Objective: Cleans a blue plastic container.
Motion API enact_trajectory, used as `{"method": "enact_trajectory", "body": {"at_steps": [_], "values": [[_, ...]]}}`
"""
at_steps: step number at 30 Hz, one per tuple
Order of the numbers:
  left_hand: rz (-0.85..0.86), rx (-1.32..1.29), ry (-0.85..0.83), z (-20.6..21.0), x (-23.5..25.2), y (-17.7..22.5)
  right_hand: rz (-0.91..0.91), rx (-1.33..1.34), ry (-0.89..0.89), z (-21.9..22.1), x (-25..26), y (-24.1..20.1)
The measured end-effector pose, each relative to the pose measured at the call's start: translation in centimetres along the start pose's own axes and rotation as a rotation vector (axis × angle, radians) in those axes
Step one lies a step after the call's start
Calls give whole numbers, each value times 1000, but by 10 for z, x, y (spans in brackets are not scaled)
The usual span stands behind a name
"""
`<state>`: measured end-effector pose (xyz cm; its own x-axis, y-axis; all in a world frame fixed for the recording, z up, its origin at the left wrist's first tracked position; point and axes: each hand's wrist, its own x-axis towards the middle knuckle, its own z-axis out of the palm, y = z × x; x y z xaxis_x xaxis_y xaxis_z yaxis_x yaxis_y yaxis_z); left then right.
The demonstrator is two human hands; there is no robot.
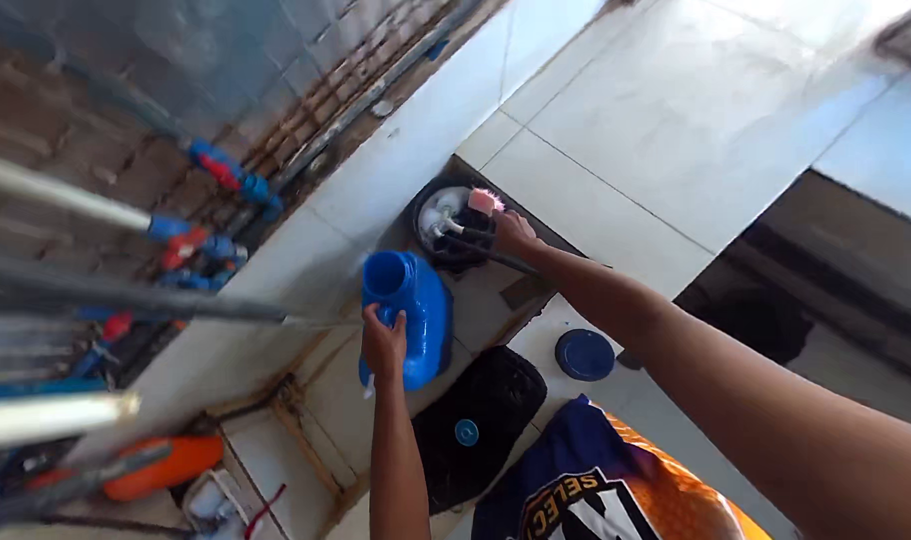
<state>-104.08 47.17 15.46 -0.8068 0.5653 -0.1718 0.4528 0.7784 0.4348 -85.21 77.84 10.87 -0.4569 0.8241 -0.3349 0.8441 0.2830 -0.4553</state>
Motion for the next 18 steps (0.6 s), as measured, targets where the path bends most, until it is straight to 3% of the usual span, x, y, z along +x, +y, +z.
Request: {"method": "enact_trajectory", "body": {"at_steps": [3,5,6,8,10,11,12,14,16,18], "values": [[-19,46,-29,3,8,5,-126,7,74,12,31,22],[-57,118,-48,2,11,5,-276,-21,142,21,24,13],[-65,158,-35,3,12,6,-335,-49,71,25,5,2],[-91,205,0,6,16,7,-372,-106,-286,43,-33,-5],[-130,244,12,7,15,8,-221,-157,-622,92,-38,23],[-135,245,13,9,15,10,-84,-134,-646,119,-32,47],[-135,247,18,10,15,11,82,-58,-561,139,-28,68],[-137,275,33,14,14,12,359,94,-211,159,-34,95],[-152,282,40,16,16,11,436,158,-228,125,-47,97],[-151,270,53,18,19,8,411,171,-119,123,-54,98]]}}
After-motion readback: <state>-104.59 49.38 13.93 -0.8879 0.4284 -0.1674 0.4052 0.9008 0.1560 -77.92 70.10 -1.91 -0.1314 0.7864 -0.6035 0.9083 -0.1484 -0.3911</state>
